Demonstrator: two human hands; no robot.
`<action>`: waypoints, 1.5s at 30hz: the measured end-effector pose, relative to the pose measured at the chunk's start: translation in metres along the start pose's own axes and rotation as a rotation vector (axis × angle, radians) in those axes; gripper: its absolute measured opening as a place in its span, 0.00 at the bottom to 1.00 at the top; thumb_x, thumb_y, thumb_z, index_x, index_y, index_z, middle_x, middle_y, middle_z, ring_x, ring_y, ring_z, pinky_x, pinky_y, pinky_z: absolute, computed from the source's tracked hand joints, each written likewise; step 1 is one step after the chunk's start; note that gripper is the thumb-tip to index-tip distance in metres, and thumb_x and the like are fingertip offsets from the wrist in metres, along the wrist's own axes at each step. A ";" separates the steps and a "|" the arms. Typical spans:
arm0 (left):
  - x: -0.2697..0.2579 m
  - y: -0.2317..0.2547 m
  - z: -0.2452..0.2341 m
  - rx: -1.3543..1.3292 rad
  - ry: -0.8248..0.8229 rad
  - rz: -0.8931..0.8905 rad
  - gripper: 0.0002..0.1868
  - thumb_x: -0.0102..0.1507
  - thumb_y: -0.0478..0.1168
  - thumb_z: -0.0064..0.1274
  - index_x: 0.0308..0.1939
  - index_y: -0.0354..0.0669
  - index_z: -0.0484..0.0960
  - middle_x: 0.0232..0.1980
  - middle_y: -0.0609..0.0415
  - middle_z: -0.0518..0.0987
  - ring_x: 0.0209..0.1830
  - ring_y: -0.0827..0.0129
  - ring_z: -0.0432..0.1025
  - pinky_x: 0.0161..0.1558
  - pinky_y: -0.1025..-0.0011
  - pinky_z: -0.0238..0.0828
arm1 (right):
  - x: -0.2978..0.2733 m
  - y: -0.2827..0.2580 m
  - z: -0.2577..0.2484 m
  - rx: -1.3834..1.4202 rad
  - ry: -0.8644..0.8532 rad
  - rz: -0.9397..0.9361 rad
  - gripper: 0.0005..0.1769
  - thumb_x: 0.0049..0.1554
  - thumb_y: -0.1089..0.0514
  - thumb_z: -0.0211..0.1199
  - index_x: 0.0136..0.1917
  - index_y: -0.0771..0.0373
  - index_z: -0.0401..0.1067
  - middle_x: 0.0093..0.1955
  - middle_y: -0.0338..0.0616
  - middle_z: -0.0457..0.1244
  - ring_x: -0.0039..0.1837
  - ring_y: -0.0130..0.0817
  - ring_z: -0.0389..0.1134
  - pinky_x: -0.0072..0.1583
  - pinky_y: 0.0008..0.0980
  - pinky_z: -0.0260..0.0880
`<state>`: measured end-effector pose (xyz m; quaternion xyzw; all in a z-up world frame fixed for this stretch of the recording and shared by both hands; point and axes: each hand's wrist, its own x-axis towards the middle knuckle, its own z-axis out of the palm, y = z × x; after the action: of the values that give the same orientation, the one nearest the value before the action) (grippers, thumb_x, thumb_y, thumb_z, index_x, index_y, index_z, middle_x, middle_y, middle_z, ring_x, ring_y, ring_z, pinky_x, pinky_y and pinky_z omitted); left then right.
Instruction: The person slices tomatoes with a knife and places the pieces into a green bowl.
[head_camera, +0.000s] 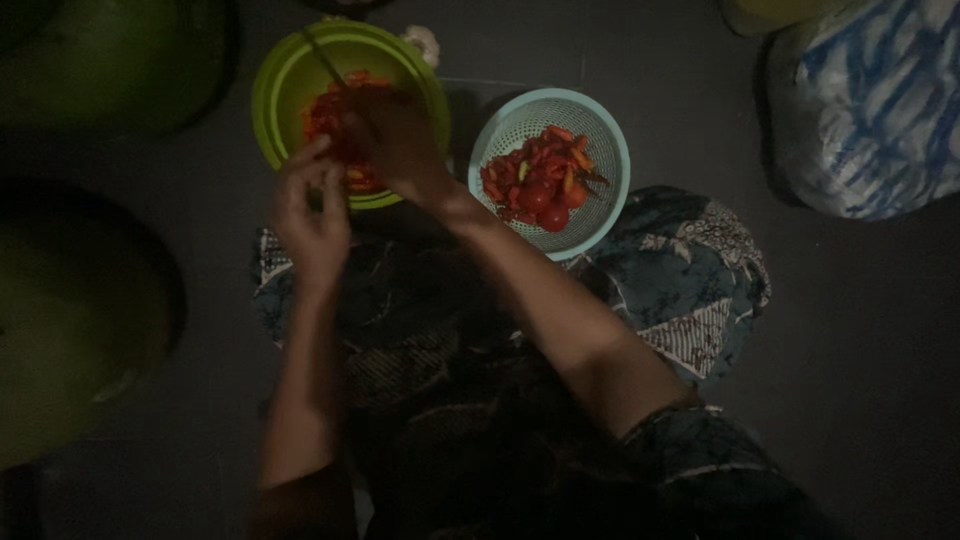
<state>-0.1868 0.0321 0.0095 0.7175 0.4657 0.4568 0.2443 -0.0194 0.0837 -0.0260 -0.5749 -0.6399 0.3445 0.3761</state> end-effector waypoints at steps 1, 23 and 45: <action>0.001 0.000 0.000 -0.024 -0.008 -0.038 0.06 0.78 0.34 0.50 0.52 0.34 0.80 0.61 0.42 0.82 0.57 0.59 0.78 0.58 0.63 0.77 | -0.003 -0.007 -0.006 -0.043 -0.056 0.030 0.19 0.72 0.50 0.47 0.66 0.61 0.72 0.48 0.47 0.70 0.48 0.37 0.73 0.58 0.40 0.73; 0.008 -0.010 0.005 0.220 -0.192 -0.011 0.05 0.71 0.31 0.57 0.40 0.29 0.83 0.34 0.42 0.78 0.32 0.58 0.74 0.35 0.63 0.70 | -0.027 -0.036 -0.017 0.166 -0.341 0.292 0.30 0.67 0.38 0.41 0.64 0.65 0.65 0.42 0.51 0.69 0.42 0.42 0.74 0.47 0.42 0.74; -0.047 -0.012 0.152 2.530 0.574 0.842 0.13 0.67 0.38 0.54 0.51 0.31 0.78 0.48 0.41 0.80 0.44 0.57 0.77 0.46 0.62 0.79 | -0.083 0.027 -0.186 0.100 0.083 0.548 0.19 0.69 0.50 0.55 0.65 0.64 0.71 0.47 0.44 0.63 0.46 0.34 0.65 0.49 0.36 0.66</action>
<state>-0.0649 0.0071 -0.0896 0.4158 0.3439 -0.1073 -0.8351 0.1608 0.0053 0.0326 -0.7206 -0.4269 0.4408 0.3227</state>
